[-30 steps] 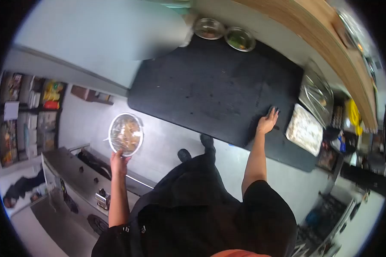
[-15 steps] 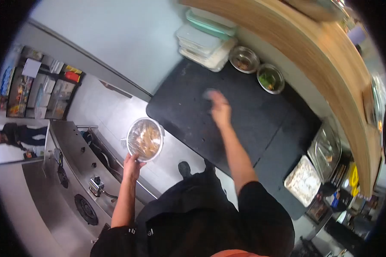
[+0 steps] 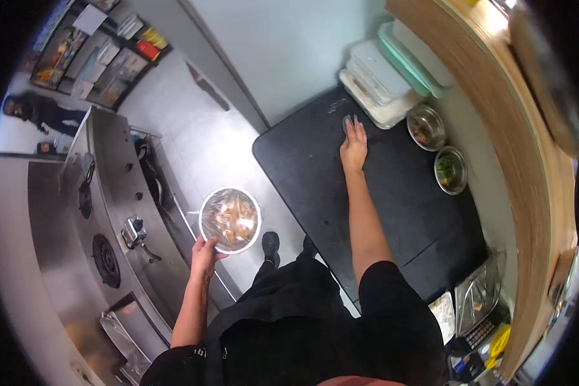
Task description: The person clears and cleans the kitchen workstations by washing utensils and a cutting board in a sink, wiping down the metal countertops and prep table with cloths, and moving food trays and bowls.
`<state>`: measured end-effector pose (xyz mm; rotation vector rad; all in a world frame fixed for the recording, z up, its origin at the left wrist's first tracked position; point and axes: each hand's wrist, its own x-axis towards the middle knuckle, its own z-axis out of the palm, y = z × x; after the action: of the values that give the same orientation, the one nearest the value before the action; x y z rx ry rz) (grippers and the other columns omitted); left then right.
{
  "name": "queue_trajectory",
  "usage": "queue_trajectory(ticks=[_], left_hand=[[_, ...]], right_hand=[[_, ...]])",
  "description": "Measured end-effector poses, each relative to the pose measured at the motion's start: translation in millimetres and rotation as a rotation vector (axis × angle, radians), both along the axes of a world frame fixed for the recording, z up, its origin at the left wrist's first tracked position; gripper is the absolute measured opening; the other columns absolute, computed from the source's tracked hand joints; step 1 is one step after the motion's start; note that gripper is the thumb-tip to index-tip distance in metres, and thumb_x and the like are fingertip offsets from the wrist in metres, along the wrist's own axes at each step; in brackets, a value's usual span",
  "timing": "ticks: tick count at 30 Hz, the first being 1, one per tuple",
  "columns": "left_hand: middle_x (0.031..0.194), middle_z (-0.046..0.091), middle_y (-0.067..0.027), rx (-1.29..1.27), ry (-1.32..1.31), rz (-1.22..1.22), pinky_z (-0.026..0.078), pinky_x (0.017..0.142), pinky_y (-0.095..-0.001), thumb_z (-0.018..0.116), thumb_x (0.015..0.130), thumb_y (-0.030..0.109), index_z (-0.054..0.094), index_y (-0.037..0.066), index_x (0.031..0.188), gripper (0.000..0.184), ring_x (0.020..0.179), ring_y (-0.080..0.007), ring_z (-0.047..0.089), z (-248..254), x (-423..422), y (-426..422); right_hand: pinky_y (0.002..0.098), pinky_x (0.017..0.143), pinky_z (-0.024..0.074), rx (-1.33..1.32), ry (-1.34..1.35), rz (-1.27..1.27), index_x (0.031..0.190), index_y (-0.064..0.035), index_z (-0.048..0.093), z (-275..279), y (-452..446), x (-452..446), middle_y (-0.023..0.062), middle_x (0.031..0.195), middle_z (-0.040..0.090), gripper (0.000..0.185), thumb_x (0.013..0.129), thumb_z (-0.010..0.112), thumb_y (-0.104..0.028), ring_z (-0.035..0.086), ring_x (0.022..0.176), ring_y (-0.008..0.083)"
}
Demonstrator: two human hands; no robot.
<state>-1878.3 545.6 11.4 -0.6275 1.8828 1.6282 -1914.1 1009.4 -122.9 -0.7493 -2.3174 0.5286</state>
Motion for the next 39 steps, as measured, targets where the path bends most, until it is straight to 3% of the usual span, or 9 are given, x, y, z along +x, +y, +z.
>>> queue_trajectory(ticks=[10, 13, 15, 17, 20, 21, 25, 32, 39], left_hand=[[0.089, 0.064, -0.0125, -0.145, 0.033, -0.097, 0.056, 0.054, -0.0280, 0.050, 0.085, 0.010, 0.055, -0.003, 0.107, 0.026, 0.068, -0.0184, 0.064, 18.1, -5.5, 4.5], [0.084, 0.066, -0.0138, -0.064, 0.074, -0.242, 0.055, 0.057, -0.0273, 0.052, 0.085, 0.014, 0.058, -0.004, 0.104, 0.027, 0.069, -0.0193, 0.066, 33.5, -30.9, 47.7], [0.086, 0.066, -0.0152, -0.026, 0.097, -0.332, 0.056, 0.059, -0.0319, 0.058, 0.083, 0.018, 0.058, -0.003, 0.106, 0.031, 0.069, -0.0221, 0.066, 2.2, -52.4, 67.7], [0.085, 0.066, -0.0140, 0.146, 0.204, -0.358, 0.056, 0.060, -0.0325, 0.060, 0.079, 0.012, 0.059, -0.002, 0.106, 0.030, 0.071, -0.0210, 0.066, 4.6, -67.7, 110.9], [0.080, 0.068, -0.0129, 0.106, 0.456, -0.499, 0.052, 0.065, -0.0357, 0.058, 0.070, 0.012, 0.066, -0.001, 0.093, 0.028, 0.069, -0.0225, 0.066, -2.3, -81.9, 192.0], [0.079, 0.067, -0.0166, 0.229, 0.316, -0.536, 0.055, 0.060, -0.0365, 0.056, 0.069, 0.009, 0.066, -0.002, 0.093, 0.028, 0.068, -0.0249, 0.067, 16.5, -81.0, 215.5], [0.077, 0.066, -0.0164, 0.313, 0.199, -0.693, 0.056, 0.045, -0.0348, 0.056, 0.073, 0.003, 0.064, -0.003, 0.097, 0.026, 0.057, -0.0262, 0.066, -25.7, -67.7, 304.1], [0.077, 0.066, -0.0196, 0.200, 0.112, -0.706, 0.056, 0.045, -0.0362, 0.059, 0.072, 0.001, 0.066, -0.002, 0.091, 0.021, 0.058, -0.0280, 0.066, -63.6, -26.5, 405.2], [0.091, 0.063, -0.0144, 0.475, 0.210, -0.601, 0.052, 0.048, -0.0293, 0.058, 0.085, 0.020, 0.045, 0.002, 0.125, 0.045, 0.054, -0.0170, 0.060, -93.8, -21.4, 379.6]], right_hand=[[0.0363, 0.101, 0.0384, -0.103, -0.035, 0.803, 0.115, -0.0135, 0.060, 8.6, -71.2, -29.5, 0.0112, 0.123, 0.055, 0.048, 0.076, 0.047, 0.010, 0.049, 0.117, 0.0286], [0.0345, 0.100, 0.0386, -0.215, 0.007, 0.559, 0.118, -0.0153, 0.059, 47.0, -68.5, 19.0, 0.0112, 0.123, 0.055, 0.047, 0.079, 0.046, 0.007, 0.051, 0.116, 0.0283], [0.0349, 0.101, 0.0375, -0.275, -0.258, 0.201, 0.121, -0.0092, 0.055, 135.4, -67.9, 67.9, 0.0104, 0.122, 0.056, 0.042, 0.083, 0.044, 0.003, 0.051, 0.115, 0.0244], [0.0344, 0.105, 0.0335, -0.792, 0.294, 0.106, 0.123, -0.0023, 0.052, 79.8, -32.1, 127.2, 0.0141, 0.130, 0.050, 0.041, 0.082, 0.046, 0.004, 0.049, 0.118, 0.0231], [0.0391, 0.104, 0.0332, -0.087, 0.022, -0.008, 0.128, -0.0029, 0.048, 6.0, 9.7, 207.8, 0.0222, 0.132, 0.045, 0.040, 0.088, 0.048, -0.006, 0.043, 0.122, 0.0360], [0.0399, 0.104, 0.0335, 0.079, -0.169, -0.056, 0.128, -0.0023, 0.048, 3.9, 4.1, 213.7, 0.0220, 0.133, 0.043, 0.039, 0.090, 0.048, -0.009, 0.041, 0.123, 0.0371], [0.0401, 0.103, 0.0335, 0.153, -0.263, -0.128, 0.125, -0.0006, 0.050, -3.0, -13.0, 203.1, 0.0227, 0.135, 0.041, 0.036, 0.090, 0.049, -0.011, 0.039, 0.124, 0.0372], [0.0409, 0.104, 0.0327, 0.112, -0.268, -0.177, 0.129, -0.0034, 0.046, -14.5, -46.5, 207.1, 0.0229, 0.137, 0.038, 0.042, 0.088, 0.049, -0.004, 0.039, 0.124, 0.0379], [0.0460, 0.105, 0.0283, 0.029, -0.199, -0.042, 0.135, -0.0056, 0.038, 7.9, -112.3, 168.0, 0.0219, 0.140, 0.034, 0.049, 0.087, 0.045, -0.001, 0.034, 0.127, 0.0412]])
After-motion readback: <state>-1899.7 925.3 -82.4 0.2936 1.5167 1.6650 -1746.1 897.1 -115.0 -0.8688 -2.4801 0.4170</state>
